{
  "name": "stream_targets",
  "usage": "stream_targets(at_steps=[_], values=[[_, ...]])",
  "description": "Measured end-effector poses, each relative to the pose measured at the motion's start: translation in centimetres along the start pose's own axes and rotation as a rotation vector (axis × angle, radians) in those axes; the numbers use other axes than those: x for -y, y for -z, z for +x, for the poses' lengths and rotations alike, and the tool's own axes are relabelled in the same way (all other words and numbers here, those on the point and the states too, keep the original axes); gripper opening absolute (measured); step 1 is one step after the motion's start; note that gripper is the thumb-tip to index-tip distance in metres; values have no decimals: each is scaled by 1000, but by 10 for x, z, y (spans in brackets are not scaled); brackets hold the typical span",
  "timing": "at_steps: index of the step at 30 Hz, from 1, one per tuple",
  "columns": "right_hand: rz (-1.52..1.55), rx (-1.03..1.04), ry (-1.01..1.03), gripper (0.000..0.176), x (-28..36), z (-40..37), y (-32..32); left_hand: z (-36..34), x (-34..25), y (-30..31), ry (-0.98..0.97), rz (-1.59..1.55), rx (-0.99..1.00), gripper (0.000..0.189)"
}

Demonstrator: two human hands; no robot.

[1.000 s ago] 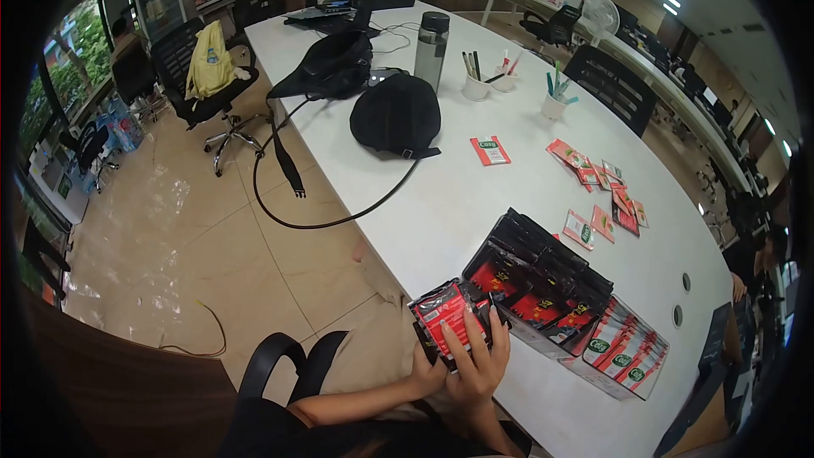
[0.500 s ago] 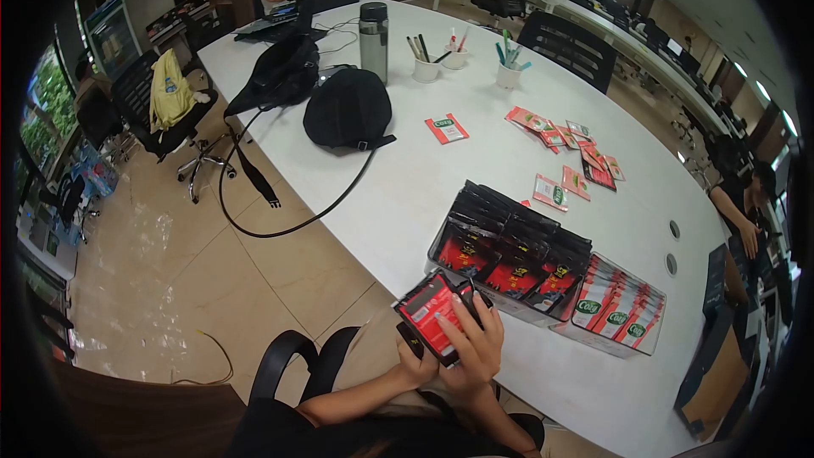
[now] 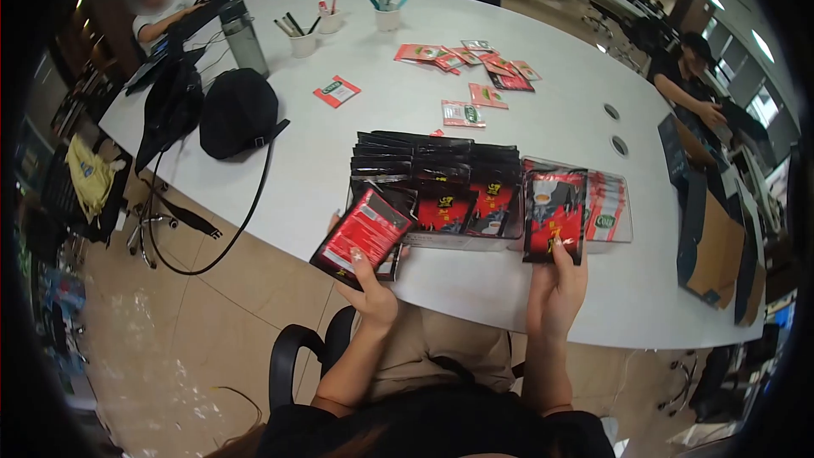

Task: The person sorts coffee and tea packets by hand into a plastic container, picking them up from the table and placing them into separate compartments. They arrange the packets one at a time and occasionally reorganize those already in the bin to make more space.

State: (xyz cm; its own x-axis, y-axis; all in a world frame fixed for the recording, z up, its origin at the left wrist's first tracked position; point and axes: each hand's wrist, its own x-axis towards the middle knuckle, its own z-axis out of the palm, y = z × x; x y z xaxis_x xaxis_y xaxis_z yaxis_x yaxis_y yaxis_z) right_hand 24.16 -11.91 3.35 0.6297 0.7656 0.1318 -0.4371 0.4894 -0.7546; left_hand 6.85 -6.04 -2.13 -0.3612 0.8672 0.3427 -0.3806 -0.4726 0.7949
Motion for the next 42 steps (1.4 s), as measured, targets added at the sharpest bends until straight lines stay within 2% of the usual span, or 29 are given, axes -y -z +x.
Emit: stream_targets(at_steps=[5,9,12,14,16,18,20,22,24,27,30,32,34,35,36,38,40,41,42], values=[[-194,24,-27,31,22,18,10,0,5,6,-4,-162,-32,51],[-458,81,-13,34,39,40,13,1,3,7,17,-119,45,49],[-988,331,216,42,69,64,13,1,4,6,19,-144,21,48],[-1114,520,452,45,84,83,-1,1,4,5,13,-136,25,47],[-1008,466,338,41,87,81,-27,0,4,5,10,-128,22,46],[-1081,538,363,39,81,86,-37,0,5,6,12,-113,31,45],[-1340,690,402,37,70,90,-43,0,4,7,-3,-80,48,46],[-1520,903,570,37,54,89,-51,0,5,7,-8,-87,55,46],[-1659,1094,351,38,52,86,-64,0,5,8,-2,-92,70,46],[-1772,1238,687,57,28,89,-68,0,3,8,-3,-86,83,47],[-1723,1073,883,86,21,93,-75,0,2,8,6,-102,87,46],[-1746,1158,696,121,10,105,-66,0,4,9,11,-123,76,46],[-1780,1224,427,129,0,110,-66,-2,7,10,33,-142,95,46],[-1872,1221,405,136,1,108,-73,-2,7,12,32,-147,101,46],[-1867,1219,425,136,-1,109,-74,-3,3,10,107,-189,70,45],[-1837,1230,480,137,-5,114,-68,-3,7,11,51,-88,86,44],[-1827,1231,537,138,-4,111,-68,-3,6,13,62,-117,147,44],[-1873,1215,450,137,1,106,-75,-4,7,13,56,-111,140,44],[-1864,1237,482,138,3,105,-78,-3,7,16,37,-82,181,43]])
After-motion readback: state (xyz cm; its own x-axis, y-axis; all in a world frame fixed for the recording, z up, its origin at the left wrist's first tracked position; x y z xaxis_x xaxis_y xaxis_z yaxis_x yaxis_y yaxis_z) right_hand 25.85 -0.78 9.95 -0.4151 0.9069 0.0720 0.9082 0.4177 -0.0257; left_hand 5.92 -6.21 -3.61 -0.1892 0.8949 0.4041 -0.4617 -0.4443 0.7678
